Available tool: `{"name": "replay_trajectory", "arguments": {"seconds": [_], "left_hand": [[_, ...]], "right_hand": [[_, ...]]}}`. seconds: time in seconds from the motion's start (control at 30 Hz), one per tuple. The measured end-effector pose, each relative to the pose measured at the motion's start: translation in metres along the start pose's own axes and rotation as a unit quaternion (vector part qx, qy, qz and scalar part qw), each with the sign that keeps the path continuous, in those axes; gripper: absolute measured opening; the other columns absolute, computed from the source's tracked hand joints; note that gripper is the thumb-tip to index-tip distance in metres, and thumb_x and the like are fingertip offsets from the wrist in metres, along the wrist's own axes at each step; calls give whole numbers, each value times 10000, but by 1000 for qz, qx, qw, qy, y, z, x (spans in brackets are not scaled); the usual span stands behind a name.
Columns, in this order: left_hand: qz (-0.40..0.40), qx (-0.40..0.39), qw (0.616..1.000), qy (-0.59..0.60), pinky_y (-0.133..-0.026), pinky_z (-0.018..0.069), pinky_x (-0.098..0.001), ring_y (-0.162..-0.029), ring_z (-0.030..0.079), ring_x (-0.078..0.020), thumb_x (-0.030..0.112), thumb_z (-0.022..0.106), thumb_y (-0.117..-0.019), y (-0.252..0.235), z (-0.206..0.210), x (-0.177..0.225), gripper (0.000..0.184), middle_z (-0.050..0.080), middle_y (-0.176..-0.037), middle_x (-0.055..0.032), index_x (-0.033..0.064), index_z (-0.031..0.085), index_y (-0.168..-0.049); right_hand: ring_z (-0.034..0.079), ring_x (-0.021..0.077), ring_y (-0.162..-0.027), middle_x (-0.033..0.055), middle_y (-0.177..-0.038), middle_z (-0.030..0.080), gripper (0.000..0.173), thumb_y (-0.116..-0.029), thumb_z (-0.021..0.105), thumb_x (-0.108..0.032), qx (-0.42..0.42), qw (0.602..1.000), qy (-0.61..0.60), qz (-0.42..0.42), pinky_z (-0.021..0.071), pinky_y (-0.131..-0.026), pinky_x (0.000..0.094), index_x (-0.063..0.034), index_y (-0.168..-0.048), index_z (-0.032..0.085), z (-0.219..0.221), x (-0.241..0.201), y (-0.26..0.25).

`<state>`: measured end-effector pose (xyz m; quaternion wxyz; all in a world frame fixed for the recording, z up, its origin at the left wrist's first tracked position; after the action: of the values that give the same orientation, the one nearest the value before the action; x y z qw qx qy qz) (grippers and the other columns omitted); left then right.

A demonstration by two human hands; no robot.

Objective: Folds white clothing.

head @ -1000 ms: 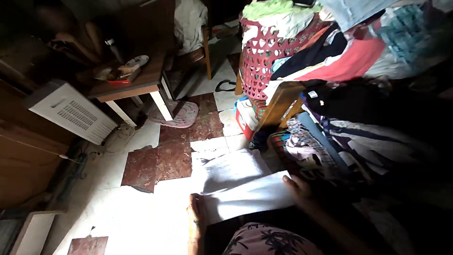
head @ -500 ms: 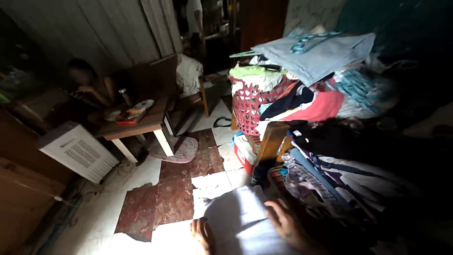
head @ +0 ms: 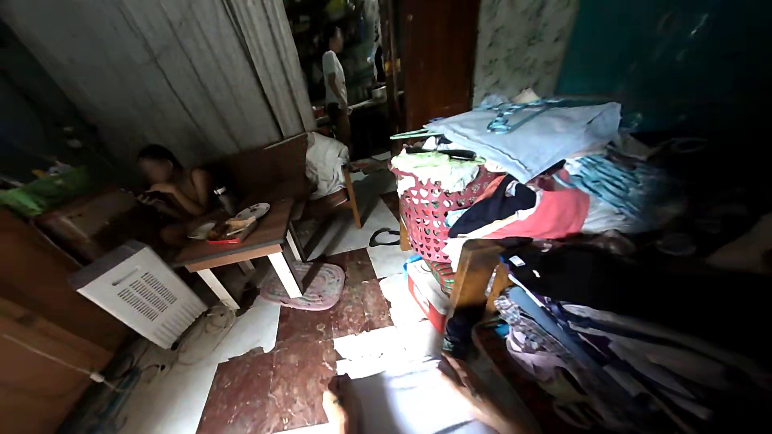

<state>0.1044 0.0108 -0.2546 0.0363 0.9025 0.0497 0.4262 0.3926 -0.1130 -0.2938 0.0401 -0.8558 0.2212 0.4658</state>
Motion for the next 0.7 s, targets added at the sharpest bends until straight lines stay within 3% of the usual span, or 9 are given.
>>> {"name": "replay_trajectory", "arguments": {"seconds": [0.17,0.3,0.37,0.5,0.63,0.7], "left_hand": [[11,38,999,-11,-921,503,-597,-984,698,-389,218,625,-1015,-7,-15,6,263,737,-990,-223,-9,758,-1022],[19,32,999,5,-918,505,-595,-977,701,-380,224,636,-1009,-7,-13,0,255,743,-978,-210,7,769,-1014],[27,25,999,30,-901,509,-584,-943,699,-366,216,649,-1001,-7,-11,-5,251,740,-946,-206,-6,765,-1003],[28,-3,997,77,-906,509,-553,-927,687,-341,173,657,-997,-10,-5,-13,232,728,-956,-215,-39,743,-1032],[22,-12,997,79,-893,511,-542,-925,680,-343,163,641,-1007,-14,-3,-13,234,720,-958,-223,-43,727,-1078],[21,-12,997,74,-887,510,-549,-916,681,-353,153,627,-1011,-14,-2,-13,235,717,-949,-231,-48,724,-1087]], "right_hand": [[407,377,-1457,285,-1538,432,824,-991,618,-476,12,998,-7,63,294,-1227,475,53,-1553,332,-4,1,8],[583,313,-1292,211,-1334,641,544,-1029,571,-446,0,987,-118,112,425,-1129,500,-3,-1341,627,0,11,1],[624,278,-1231,189,-1260,683,558,-1027,551,-500,-2,970,-191,152,456,-1087,496,-5,-1246,686,0,13,5],[618,303,-1219,214,-1255,672,629,-1018,536,-554,1,963,-191,189,449,-1072,514,23,-1220,681,-5,13,11],[591,327,-1254,246,-1285,647,586,-1063,491,-475,25,970,-169,171,422,-1097,502,60,-1233,657,-10,19,6],[622,314,-1198,236,-1234,668,519,-1071,506,-414,48,974,-162,153,453,-1070,482,61,-1209,663,-12,26,2]]}}
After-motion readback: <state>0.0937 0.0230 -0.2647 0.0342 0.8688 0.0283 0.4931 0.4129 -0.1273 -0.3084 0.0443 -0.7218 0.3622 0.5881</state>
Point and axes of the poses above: each hand's wrist, its own y-axis away from the middle knuckle, its own z-axis out of the palm, x = y × z, the point moved 7 cm from there along -y, towards the middle knuckle
